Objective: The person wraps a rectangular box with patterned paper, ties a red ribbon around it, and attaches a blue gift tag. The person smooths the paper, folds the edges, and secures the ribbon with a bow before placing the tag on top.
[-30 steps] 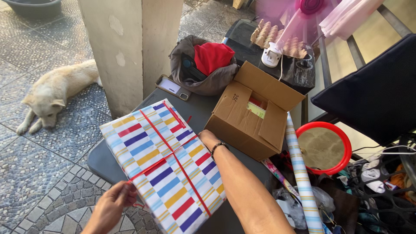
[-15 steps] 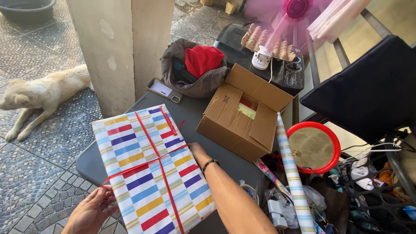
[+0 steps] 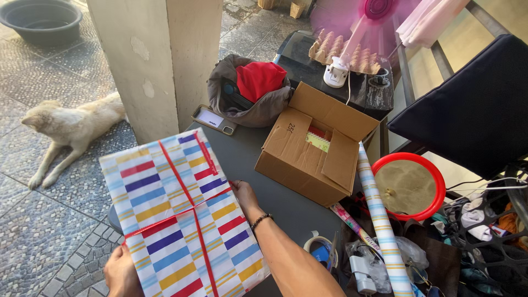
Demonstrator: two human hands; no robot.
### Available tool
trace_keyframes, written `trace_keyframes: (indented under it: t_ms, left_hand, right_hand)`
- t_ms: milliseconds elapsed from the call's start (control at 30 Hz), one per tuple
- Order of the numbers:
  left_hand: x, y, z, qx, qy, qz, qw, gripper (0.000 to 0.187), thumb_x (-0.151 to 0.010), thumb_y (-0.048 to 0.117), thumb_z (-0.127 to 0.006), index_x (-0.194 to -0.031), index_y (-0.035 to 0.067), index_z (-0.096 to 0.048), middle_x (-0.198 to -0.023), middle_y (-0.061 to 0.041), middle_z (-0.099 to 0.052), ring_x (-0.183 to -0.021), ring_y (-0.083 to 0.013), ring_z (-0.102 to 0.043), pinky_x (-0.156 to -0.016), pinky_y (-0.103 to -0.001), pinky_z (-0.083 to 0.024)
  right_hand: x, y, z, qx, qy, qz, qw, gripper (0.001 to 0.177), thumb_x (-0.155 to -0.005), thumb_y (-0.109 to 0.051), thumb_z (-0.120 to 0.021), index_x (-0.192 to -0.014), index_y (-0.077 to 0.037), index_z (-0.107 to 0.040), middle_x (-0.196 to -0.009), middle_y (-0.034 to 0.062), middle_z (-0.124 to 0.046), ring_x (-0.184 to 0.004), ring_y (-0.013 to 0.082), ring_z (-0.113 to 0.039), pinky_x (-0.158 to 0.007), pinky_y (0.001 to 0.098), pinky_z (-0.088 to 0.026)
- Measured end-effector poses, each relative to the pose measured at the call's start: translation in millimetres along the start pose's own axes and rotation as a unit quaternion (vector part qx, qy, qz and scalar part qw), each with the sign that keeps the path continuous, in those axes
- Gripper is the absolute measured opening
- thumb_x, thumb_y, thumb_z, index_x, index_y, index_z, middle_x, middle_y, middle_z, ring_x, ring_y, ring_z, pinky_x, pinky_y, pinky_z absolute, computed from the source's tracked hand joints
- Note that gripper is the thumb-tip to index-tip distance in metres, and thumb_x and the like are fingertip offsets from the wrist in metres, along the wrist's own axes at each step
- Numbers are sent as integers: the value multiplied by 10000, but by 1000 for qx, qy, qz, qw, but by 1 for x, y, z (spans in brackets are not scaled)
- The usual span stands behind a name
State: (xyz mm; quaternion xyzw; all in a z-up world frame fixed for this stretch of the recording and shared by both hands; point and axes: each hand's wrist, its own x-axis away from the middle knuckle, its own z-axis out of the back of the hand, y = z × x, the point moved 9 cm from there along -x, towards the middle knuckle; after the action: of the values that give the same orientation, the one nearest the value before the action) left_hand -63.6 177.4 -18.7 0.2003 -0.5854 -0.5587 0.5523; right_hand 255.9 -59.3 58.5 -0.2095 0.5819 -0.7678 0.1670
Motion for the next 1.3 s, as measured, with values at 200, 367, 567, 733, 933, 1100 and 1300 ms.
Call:
trace_keyframes:
  t_ms: [200,367,567,733,933,1100,1300]
  left_hand:
    - [27,166,-4,119,-60,-168,977,305,-1129,267,-560,-1157,0,-706,-940,-44,-686,-797,-99,-581,-668,-288,-480]
    - [50,284,-22,171,-221,-254,926,257,-1081,108,-555,-1267,11,-704,-1118,-64,-731,-953,-86,-657,-849,-233,-531]
    - [59,290,-48,-12,-312,-308,899,266,-992,87,-603,-1157,-21,-782,-1108,-107,-804,-1021,-121,-691,-943,-270,-533]
    - [51,272,-77,-112,-446,-168,872,276,-951,80,-613,-1183,56,-760,-1052,-61,-839,-1025,-98,-742,-958,-271,-565]
    - [99,267,-132,-460,-445,-330,694,285,-883,87,-639,-1106,157,-803,-796,-77,-826,-705,-156,-752,-718,-351,-608]
    - [167,294,-177,-553,-409,-583,432,182,-842,113,-616,-735,115,-763,-761,-161,-716,-677,-317,-670,-629,-453,-528]
    - [187,332,-195,-555,-379,-521,526,148,-841,95,-633,-772,25,-744,-790,-230,-687,-686,-363,-693,-618,-455,-543]
  right_hand:
    - [-4,-71,9,-360,-19,-39,932,259,-1014,-164,-529,-1123,3,-694,-999,128,-768,-818,227,-726,-749,422,-590]
    - [-15,-162,33,-360,-42,21,932,308,-1035,-249,-515,-1092,-3,-691,-989,111,-753,-830,196,-716,-770,388,-588]
    - [13,-163,53,-313,-79,55,945,390,-1061,-351,-498,-1055,-10,-687,-977,91,-734,-845,158,-704,-795,347,-586]
    - [35,-134,79,-283,-90,72,952,359,-1061,-314,-571,-1025,20,-698,-993,77,-740,-897,135,-692,-849,312,-572]
    - [68,-151,53,149,-96,177,968,189,-957,-193,-684,-1012,-47,-791,-950,93,-770,-863,234,-673,-840,345,-532]
    - [110,-194,39,289,-38,283,914,133,-865,-131,-734,-952,-53,-797,-878,150,-677,-819,313,-665,-737,389,-543]
    - [129,-222,40,229,-7,248,941,121,-885,-95,-709,-980,-52,-770,-855,126,-715,-767,283,-734,-667,353,-569]
